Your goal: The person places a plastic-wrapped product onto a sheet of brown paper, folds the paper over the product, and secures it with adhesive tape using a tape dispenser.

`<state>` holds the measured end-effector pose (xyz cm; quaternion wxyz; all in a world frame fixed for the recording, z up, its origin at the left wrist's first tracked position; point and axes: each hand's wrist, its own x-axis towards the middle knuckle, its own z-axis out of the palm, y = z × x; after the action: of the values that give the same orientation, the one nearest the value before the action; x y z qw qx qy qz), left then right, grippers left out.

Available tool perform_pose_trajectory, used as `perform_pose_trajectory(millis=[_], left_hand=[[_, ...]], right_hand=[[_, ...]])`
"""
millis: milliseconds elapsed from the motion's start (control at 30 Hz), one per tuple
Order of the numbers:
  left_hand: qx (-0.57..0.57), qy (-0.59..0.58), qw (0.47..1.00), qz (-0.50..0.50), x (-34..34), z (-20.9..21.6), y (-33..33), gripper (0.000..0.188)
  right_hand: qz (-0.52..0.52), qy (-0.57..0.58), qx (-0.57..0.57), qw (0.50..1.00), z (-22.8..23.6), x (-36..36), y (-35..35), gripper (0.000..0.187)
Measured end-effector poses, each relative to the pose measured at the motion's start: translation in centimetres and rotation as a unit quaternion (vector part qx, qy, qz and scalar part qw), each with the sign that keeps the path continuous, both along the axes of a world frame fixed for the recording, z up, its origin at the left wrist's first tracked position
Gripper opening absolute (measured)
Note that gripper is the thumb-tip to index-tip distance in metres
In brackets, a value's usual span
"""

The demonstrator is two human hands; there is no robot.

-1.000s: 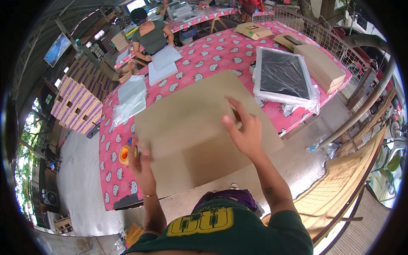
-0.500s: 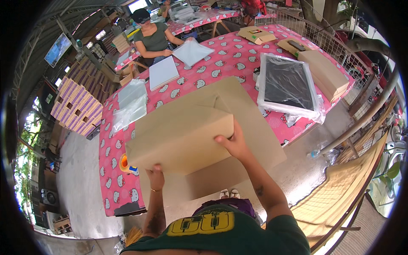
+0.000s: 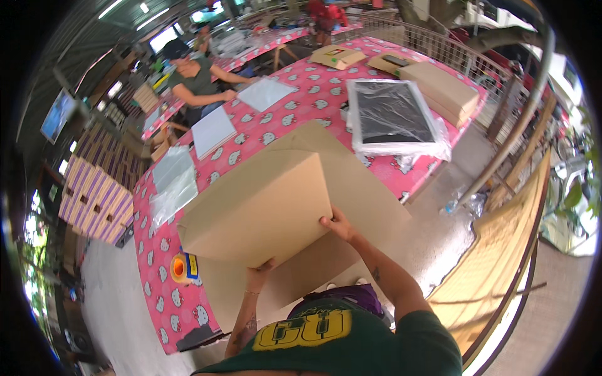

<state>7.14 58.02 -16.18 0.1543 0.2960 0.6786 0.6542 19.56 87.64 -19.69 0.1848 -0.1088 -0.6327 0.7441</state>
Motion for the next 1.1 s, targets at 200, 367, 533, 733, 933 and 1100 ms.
perform_pose_trajectory(millis=[200, 367, 533, 733, 933, 1100], left_hand=[[0.071, 0.029, 0.995, 0.065, -0.1, 0.9, 1.0, 0.03], [0.107, 0.079, 0.976, 0.171, 4.1, 4.4, 6.5, 0.038], [0.184, -0.071, 0.977, 0.086, 7.4, 7.4, 14.6, 0.046], [0.176, -0.094, 0.98, 0.013, 13.7, 16.4, 30.6, 0.046], [0.127, -0.101, 0.984, -0.079, 16.3, 18.7, 50.8, 0.042], [0.106, -0.131, 0.976, -0.136, 15.8, 17.7, 68.0, 0.048]], right_hand=[[-0.027, -0.025, 0.025, 0.999, 2.7, 0.5, -0.2, 0.095], [-0.117, -0.136, 0.081, 0.981, 7.2, 2.4, 1.5, 0.091], [-0.099, -0.145, 0.142, 0.974, 14.6, 6.8, 10.8, 0.094], [-0.119, -0.213, 0.332, 0.911, 24.5, 13.7, 28.1, 0.091], [-0.17, -0.225, 0.363, 0.888, 27.6, 20.0, 48.0, 0.092], [-0.195, -0.239, 0.257, 0.916, 27.2, 22.7, 62.1, 0.096]])
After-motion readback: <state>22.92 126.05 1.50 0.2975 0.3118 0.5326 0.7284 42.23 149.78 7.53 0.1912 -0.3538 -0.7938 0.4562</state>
